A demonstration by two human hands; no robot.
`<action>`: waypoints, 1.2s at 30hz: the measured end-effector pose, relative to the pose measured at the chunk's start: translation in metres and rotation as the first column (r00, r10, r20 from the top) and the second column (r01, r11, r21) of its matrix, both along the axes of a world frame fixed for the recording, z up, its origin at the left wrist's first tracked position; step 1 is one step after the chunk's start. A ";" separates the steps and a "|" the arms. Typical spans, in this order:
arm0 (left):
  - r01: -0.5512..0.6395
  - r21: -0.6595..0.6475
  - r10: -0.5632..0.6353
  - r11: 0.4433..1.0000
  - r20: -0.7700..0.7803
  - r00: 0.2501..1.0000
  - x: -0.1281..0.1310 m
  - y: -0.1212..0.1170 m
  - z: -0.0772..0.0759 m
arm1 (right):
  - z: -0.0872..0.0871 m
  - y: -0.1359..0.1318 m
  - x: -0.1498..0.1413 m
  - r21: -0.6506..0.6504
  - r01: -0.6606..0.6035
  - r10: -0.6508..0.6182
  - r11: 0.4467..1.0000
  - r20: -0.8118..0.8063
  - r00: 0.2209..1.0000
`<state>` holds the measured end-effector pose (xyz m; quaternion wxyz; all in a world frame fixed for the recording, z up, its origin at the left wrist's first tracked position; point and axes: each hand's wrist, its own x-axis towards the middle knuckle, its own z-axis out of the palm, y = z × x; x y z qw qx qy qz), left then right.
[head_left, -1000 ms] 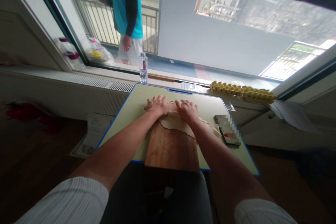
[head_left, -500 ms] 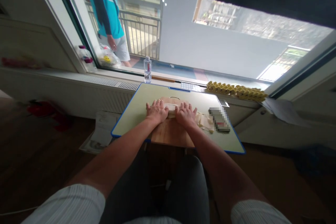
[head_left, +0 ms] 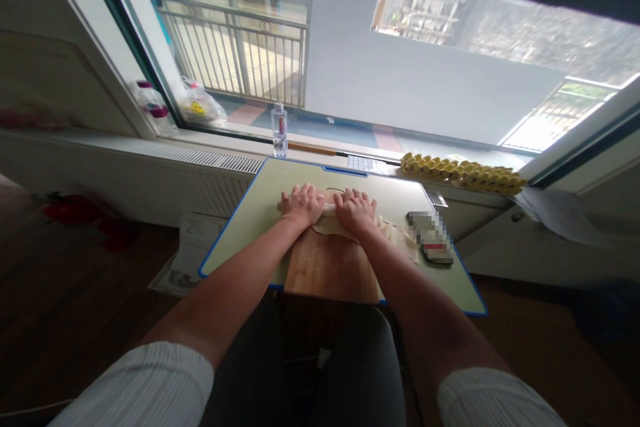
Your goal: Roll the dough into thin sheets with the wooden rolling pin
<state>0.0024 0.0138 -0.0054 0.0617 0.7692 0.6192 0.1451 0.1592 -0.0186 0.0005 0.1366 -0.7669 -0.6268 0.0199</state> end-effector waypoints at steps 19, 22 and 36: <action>0.043 -0.137 -0.047 0.990 -0.030 0.998 0.008 0.055 0.010 | 0.006 0.057 0.012 -0.121 0.008 -0.022 0.993 -0.120 0.993; 0.037 -0.117 -0.039 0.992 -0.013 0.999 0.005 0.038 0.004 | 0.005 0.037 0.007 -0.115 0.033 -0.041 0.993 -0.064 0.997; 0.146 0.154 -0.154 0.977 0.041 0.987 -0.030 -0.081 -0.013 | -0.012 -0.092 -0.021 0.072 0.000 -0.005 0.997 0.080 0.997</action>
